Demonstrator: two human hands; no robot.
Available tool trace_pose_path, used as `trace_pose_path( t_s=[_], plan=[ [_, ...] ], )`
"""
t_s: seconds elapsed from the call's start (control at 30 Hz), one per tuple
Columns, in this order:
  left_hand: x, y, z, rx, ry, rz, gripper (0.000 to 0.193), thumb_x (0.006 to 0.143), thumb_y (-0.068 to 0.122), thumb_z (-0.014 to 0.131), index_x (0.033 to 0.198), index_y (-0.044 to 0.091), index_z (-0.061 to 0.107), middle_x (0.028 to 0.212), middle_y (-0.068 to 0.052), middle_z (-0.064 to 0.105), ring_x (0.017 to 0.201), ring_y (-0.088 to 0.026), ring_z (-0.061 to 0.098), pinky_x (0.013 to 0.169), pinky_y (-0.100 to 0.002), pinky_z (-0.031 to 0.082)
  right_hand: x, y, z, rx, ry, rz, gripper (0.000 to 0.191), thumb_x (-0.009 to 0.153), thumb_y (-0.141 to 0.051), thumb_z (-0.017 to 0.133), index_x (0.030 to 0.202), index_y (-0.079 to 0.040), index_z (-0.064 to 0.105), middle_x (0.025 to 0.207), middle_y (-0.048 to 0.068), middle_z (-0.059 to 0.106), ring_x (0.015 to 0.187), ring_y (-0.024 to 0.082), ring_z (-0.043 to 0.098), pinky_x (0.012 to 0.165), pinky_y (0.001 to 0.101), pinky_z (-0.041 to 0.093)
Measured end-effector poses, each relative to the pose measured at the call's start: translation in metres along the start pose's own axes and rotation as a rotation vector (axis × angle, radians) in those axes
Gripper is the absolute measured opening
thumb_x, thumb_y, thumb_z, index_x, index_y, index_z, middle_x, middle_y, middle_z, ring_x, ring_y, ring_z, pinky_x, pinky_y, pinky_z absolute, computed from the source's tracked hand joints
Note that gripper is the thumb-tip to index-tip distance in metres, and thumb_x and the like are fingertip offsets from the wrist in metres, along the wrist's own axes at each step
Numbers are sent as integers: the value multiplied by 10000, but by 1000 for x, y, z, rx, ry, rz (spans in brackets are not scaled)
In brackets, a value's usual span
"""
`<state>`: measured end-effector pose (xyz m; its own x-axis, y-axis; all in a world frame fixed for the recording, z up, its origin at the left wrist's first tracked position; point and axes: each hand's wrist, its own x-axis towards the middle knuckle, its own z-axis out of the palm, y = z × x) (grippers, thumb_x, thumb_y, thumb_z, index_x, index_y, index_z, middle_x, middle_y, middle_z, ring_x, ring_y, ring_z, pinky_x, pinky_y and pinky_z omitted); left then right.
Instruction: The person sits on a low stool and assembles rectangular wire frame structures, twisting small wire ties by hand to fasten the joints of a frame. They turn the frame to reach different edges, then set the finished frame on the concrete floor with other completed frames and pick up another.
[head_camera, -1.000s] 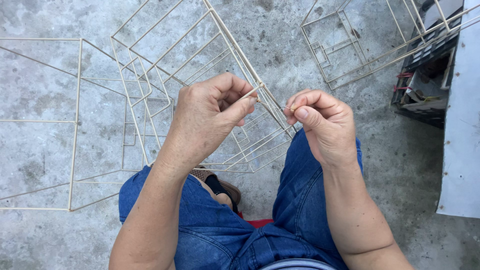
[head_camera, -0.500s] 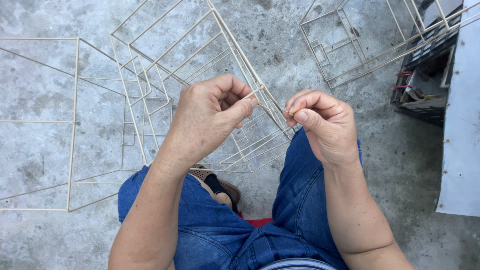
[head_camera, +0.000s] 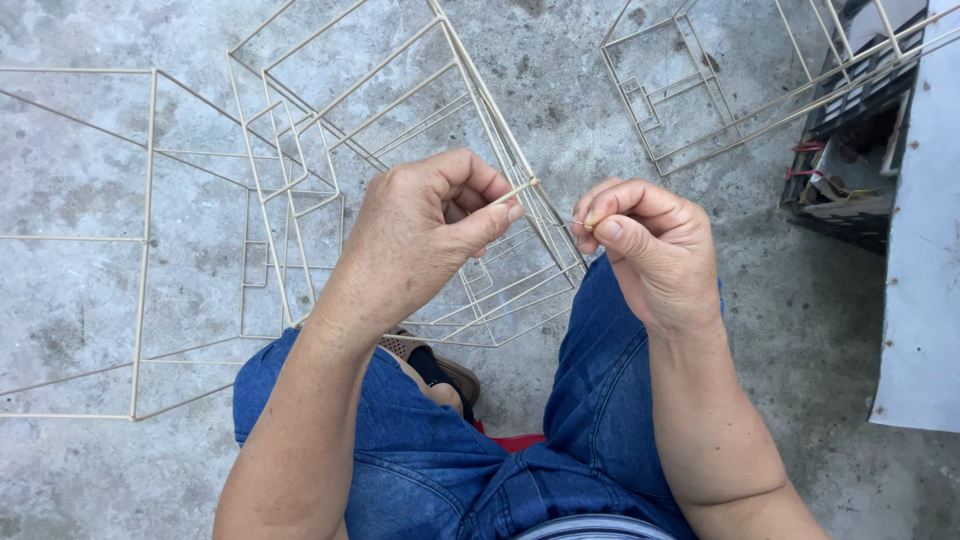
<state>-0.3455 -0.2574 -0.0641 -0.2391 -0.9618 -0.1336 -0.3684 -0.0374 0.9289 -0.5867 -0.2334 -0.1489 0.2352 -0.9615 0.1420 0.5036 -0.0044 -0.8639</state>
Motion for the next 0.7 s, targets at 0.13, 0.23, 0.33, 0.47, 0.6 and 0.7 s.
trace_pose_path(
  t_s=[0.13,0.23,0.33,0.47,0.6,0.7],
  plan=[
    [2,1,0,-120,-40,22,84,914,151,741,945,72,738,790,23,745,647,-17,673,573,-185,574,-1,-2,-4,45,2,20,129,1026,-85,730,1070,32,698,1011,151,679,895,175,645,866,310,537],
    [2,2,1,-134,-36,2,73,921,138,706,966,80,710,782,26,750,627,-16,674,550,-185,560,0,0,-5,63,34,46,130,1016,-85,723,1066,31,692,1070,155,676,932,191,648,855,308,541],
    [1,2,3,-75,-13,-30,77,924,163,712,944,90,699,731,23,738,583,-20,660,513,-190,539,2,1,-4,59,34,53,126,1011,-83,722,1058,30,690,1070,154,675,942,191,651,841,304,542],
    [1,2,3,-89,-10,59,130,949,178,735,908,61,695,751,14,706,625,-18,641,537,-191,572,1,1,-2,54,-9,35,121,1018,-81,732,1054,28,691,1008,152,669,878,176,644,844,308,539],
    [-2,1,1,-33,-17,-5,141,923,193,745,894,60,706,719,13,715,584,-25,651,523,-198,544,-1,-1,-2,-14,-34,10,130,1010,-88,743,1045,26,691,1004,151,668,869,173,641,823,292,534],
    [0,0,0,-48,-18,-6,123,917,181,740,908,60,722,734,16,727,594,-21,659,533,-193,553,0,-2,-3,-49,-18,6,127,1006,-86,745,1036,26,693,987,150,673,868,176,641,804,284,530]
  ],
)
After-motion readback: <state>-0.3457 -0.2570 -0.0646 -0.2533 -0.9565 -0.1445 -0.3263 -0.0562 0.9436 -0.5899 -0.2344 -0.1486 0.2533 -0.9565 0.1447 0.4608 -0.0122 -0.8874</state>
